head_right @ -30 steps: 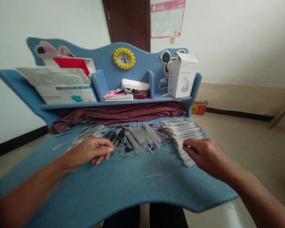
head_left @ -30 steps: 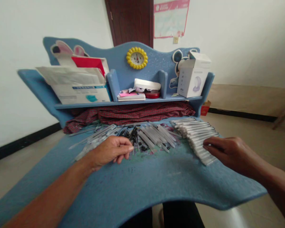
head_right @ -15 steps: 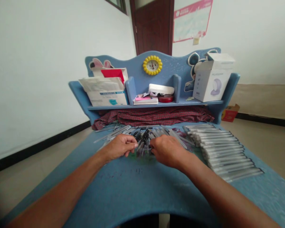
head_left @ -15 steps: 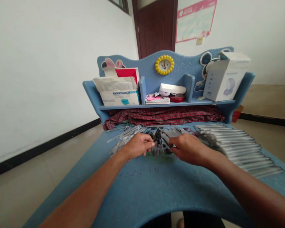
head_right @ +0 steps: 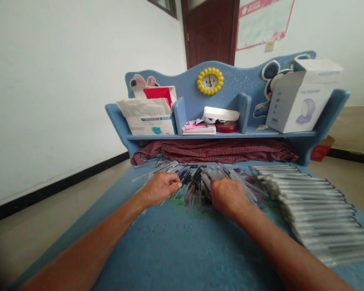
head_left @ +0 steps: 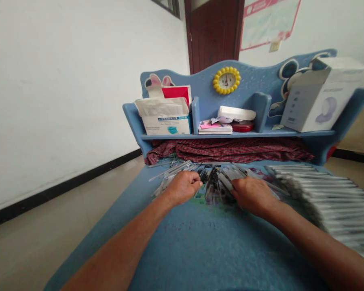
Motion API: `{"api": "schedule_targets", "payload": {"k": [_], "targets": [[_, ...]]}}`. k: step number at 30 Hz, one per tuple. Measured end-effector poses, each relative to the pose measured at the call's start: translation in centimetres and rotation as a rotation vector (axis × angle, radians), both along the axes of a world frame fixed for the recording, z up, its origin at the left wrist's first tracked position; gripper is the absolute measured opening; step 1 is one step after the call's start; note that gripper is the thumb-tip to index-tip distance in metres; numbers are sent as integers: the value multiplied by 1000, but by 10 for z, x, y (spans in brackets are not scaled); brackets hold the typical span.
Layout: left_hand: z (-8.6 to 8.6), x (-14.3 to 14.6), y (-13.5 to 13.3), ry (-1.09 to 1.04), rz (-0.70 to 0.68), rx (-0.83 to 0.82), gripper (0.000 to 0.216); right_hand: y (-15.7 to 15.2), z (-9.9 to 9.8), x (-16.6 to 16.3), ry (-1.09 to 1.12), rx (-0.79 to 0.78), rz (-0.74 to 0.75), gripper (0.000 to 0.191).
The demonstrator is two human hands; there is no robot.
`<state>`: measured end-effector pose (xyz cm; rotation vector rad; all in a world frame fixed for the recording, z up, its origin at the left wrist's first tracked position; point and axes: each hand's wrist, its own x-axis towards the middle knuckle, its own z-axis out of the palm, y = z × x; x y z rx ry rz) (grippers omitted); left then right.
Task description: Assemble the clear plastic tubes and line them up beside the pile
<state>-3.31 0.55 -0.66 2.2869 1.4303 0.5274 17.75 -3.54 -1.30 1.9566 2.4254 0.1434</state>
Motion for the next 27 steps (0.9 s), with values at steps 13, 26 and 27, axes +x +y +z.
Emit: {"api": "schedule_targets", "payload": {"k": [13, 26, 27], "targets": [[-4, 0, -2, 222, -7, 85, 16, -7, 3, -10, 24, -26, -13, 28], [-12, 24, -16, 480, -27, 262, 20, 1, 4, 0, 158, -79, -108, 25], [-13, 25, -17, 494, -30, 265, 20, 1, 4, 1, 162, -68, -110, 25]]}}
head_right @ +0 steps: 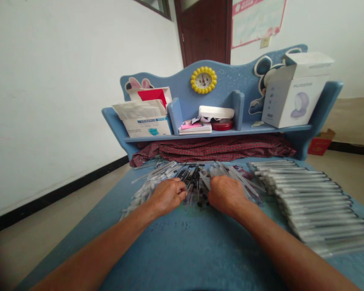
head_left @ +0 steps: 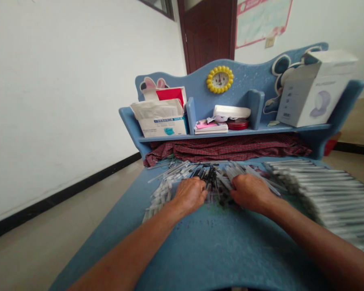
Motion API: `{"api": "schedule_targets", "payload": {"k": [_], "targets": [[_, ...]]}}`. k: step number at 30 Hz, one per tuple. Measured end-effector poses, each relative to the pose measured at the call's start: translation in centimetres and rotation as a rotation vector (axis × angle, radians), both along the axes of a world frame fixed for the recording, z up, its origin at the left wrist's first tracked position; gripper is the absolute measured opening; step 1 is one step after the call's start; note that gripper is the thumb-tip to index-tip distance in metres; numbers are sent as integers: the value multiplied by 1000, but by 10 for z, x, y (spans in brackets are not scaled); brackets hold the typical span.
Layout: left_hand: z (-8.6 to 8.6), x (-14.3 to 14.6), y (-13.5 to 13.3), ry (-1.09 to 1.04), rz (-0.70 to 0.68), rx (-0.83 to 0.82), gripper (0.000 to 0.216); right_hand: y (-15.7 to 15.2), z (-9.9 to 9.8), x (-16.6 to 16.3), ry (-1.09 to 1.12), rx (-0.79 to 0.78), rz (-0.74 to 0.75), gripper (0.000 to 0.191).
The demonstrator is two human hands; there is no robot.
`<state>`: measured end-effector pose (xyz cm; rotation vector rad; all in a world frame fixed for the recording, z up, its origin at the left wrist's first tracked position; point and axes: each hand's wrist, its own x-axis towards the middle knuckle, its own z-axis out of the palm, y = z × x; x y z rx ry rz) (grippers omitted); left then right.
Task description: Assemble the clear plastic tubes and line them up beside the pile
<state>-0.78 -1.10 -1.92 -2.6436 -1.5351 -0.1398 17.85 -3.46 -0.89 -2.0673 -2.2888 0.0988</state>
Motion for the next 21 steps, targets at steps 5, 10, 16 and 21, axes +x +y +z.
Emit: {"api": "schedule_targets", "payload": {"k": [5, 10, 16, 21], "targets": [[0, 3, -2, 58, 7, -12, 20, -3, -2, 2, 70, 104, 14, 23], [3, 7, -11, 147, 29, 26, 23, -9, 0, -1, 218, 199, 43, 19], [10, 1, -13, 82, 29, 10, 22, -13, 0, -3, 476, 267, 129, 14], [25, -11, -5, -157, 70, -158, 14, -8, -7, -6, 971, 71, 146, 12]]}}
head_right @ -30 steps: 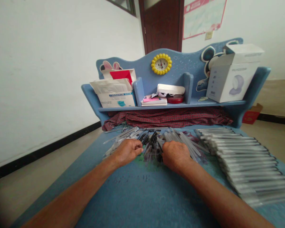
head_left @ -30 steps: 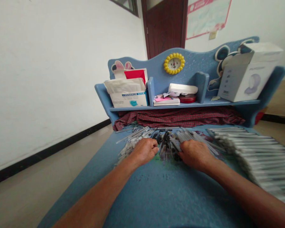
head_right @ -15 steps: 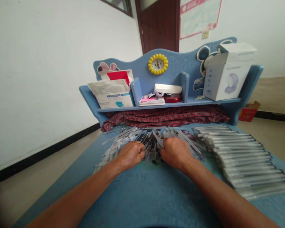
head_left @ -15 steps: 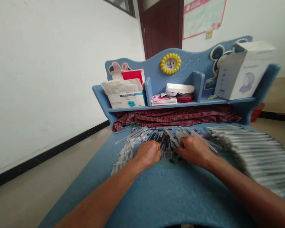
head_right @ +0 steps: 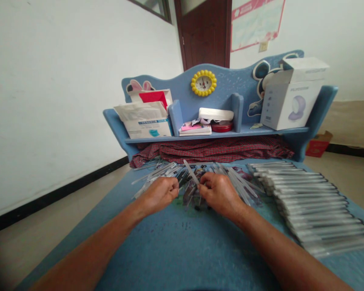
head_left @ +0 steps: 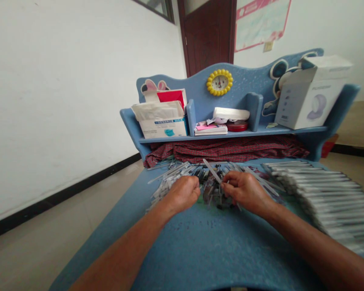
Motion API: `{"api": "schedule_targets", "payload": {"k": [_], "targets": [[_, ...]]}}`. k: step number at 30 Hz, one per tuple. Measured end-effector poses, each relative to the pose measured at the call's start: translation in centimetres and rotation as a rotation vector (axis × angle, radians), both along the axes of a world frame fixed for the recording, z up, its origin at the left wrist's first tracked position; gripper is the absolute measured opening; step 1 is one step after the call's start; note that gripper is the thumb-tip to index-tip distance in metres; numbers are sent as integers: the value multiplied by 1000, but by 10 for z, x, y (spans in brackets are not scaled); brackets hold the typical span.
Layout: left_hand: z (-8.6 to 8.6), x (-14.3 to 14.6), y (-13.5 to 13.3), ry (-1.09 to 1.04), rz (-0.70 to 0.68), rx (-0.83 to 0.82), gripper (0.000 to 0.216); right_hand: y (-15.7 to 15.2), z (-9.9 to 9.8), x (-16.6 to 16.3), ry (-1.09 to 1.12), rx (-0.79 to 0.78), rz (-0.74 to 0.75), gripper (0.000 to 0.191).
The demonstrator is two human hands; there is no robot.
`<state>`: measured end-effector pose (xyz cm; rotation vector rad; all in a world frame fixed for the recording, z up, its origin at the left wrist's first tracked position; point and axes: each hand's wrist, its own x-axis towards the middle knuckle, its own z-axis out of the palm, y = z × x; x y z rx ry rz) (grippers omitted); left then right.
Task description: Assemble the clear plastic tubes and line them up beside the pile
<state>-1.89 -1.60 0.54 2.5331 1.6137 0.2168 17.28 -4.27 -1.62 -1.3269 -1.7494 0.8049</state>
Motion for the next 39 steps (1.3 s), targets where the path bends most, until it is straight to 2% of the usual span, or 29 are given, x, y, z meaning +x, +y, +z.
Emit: {"api": "schedule_targets", "payload": {"k": [2, 4, 7, 11, 14, 21, 31, 39], "targets": [[3, -4, 4, -143, 12, -118, 12, 4, -3, 0, 221, -124, 15, 20], [5, -6, 6, -320, 25, -247, 10, 7, -3, 0, 427, -185, 25, 38], [7, -6, 5, -554, 10, -405, 7, 9, -1, 4, 697, -191, 38, 56], [11, -3, -1, -690, -38, -527, 7, 11, 4, 8, 924, -153, -20, 61], [14, 0, -6, -728, -60, -586, 8, 13, 6, 13, 985, -130, -99, 60], [20, 0, -8, -766, -57, -634, 9, 24, 6, 29, 1028, -29, -200, 46], [18, 3, -10, -779, -86, -675, 10, 23, 8, 26, 1124, -68, -153, 39], [20, 4, -11, -770, -93, -704, 13, 25, 9, 29, 1123, -53, -181, 35]]}}
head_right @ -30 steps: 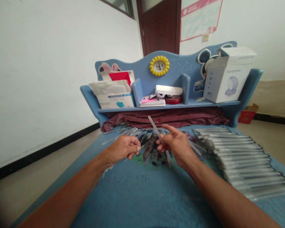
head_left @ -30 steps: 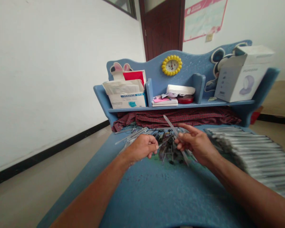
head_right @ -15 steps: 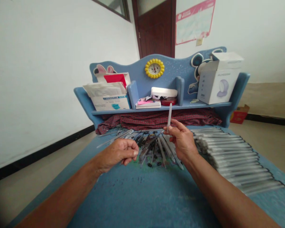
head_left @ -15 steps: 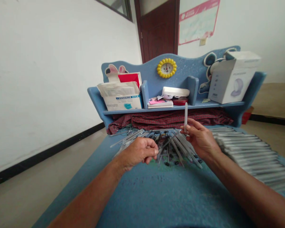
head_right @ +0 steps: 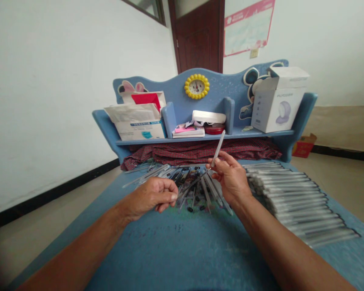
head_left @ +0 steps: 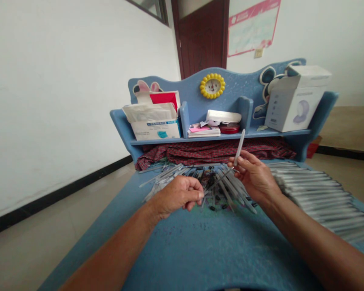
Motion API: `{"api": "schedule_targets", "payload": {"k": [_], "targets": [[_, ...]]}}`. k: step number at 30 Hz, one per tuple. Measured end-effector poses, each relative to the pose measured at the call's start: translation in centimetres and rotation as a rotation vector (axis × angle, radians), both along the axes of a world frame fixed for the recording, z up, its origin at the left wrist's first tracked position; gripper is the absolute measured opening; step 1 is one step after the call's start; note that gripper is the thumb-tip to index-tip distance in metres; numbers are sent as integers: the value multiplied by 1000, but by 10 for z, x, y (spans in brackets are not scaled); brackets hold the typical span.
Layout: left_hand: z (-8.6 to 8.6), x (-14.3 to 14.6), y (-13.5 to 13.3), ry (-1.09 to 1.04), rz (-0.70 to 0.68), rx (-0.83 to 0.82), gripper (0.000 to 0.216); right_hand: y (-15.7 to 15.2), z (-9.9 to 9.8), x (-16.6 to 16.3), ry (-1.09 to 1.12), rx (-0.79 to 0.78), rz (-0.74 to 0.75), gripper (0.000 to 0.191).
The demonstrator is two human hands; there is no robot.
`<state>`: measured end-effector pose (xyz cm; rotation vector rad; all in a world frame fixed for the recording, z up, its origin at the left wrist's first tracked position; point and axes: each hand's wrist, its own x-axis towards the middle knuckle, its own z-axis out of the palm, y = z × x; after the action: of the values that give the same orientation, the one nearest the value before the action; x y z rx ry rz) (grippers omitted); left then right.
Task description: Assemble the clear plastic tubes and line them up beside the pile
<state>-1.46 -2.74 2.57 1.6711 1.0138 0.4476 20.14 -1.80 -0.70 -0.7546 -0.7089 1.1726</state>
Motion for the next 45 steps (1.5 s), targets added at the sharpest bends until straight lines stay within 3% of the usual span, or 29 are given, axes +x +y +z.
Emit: {"api": "schedule_targets", "payload": {"k": [29, 38, 45], "targets": [[-7, 6, -3, -76, 47, 8, 6, -4, -1, -2, 61, 21, 126, 27], [-10, 10, -5, -51, 104, 138, 5, -4, -2, -1, 69, 24, 130, 20], [-7, 11, -7, -123, 121, 93, 9, -5, 1, -1, 79, 37, 103, 29]]}}
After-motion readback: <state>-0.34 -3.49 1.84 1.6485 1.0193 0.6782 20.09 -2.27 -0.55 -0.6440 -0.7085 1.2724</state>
